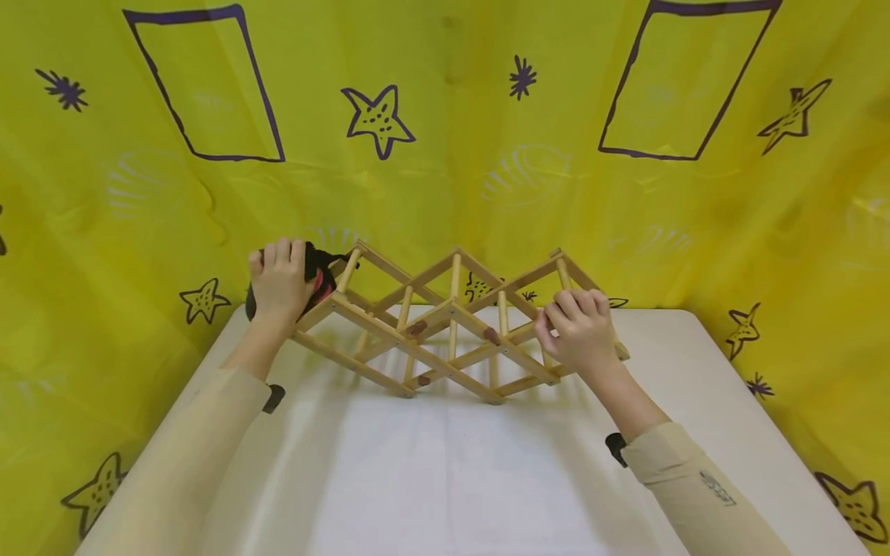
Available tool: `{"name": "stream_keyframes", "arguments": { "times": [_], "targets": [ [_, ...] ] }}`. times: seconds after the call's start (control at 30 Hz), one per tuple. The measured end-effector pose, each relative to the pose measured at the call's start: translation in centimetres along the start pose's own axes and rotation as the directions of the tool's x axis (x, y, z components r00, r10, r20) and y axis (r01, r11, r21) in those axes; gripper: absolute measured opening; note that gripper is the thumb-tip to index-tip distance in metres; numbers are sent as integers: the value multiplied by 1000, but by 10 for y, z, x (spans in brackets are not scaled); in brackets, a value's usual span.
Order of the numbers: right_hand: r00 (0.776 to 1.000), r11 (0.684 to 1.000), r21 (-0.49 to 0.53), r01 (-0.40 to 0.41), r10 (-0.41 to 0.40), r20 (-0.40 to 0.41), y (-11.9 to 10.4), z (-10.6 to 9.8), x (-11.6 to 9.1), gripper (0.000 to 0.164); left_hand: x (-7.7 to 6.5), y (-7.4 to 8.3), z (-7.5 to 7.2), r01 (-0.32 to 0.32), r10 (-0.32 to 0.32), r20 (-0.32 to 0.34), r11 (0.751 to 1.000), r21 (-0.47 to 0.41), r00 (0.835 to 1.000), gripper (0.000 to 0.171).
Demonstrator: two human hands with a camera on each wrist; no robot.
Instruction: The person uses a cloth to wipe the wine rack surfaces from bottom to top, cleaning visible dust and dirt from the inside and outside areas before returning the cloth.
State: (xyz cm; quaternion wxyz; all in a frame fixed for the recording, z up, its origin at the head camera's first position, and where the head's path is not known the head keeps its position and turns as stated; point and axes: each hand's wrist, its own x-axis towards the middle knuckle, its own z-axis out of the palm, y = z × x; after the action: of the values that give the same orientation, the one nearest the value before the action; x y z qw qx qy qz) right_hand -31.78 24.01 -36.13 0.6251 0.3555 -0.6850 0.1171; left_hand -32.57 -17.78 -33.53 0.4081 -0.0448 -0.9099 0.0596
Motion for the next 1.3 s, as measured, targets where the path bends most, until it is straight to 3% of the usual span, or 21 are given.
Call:
{"name": "stream_keyframes", "arguments": {
  "times": [0.2, 0.4, 0.57, 0.7, 0.8, 0.93, 1.07, 1.2, 1.3],
  "targets": [
    [1000, 1000, -4, -2, 2, 0, -1, 0, 1, 27, -7, -16, -18, 104, -107, -108, 994, -33, 988, 54],
    [1000, 1000, -17, 2, -1, 30, -1, -2, 1, 28, -18, -27, -38, 139, -149, -212, 988, -63, 966, 38],
    [994, 1000, -15, -4, 5, 106, -3, -6, 3, 28, -31, -29, -57, 168, -195, -229, 977, -133, 954, 36],
    [975, 999, -29, -43, 48, 217, -8, -14, 6, 28, -41, -26, -69, 170, -216, -251, 967, -190, 944, 36],
    [937, 995, -57, -77, 92, 338, -14, -22, 9, 33, -47, -22, -77, 154, -213, -292, 965, -211, 933, 33],
    [857, 987, -93, -129, 158, 490, -20, -34, 13, 47, -54, -12, -85, 124, -200, -356, 966, -225, 913, 31],
    [774, 970, -140, -200, 244, 584, -22, -48, 18, 58, -61, -3, -90, 90, -181, -397, 967, -237, 900, 29],
    [671, 938, -208, -276, 343, 657, -21, -61, 25, 37, -66, 6, -93, 44, -153, -442, 968, -247, 884, 28],
    [625, 925, -247, -290, 379, 683, -20, -67, 29, 33, -68, 15, -95, -8, -117, -472, 967, -253, 874, 26]
  ]
}}
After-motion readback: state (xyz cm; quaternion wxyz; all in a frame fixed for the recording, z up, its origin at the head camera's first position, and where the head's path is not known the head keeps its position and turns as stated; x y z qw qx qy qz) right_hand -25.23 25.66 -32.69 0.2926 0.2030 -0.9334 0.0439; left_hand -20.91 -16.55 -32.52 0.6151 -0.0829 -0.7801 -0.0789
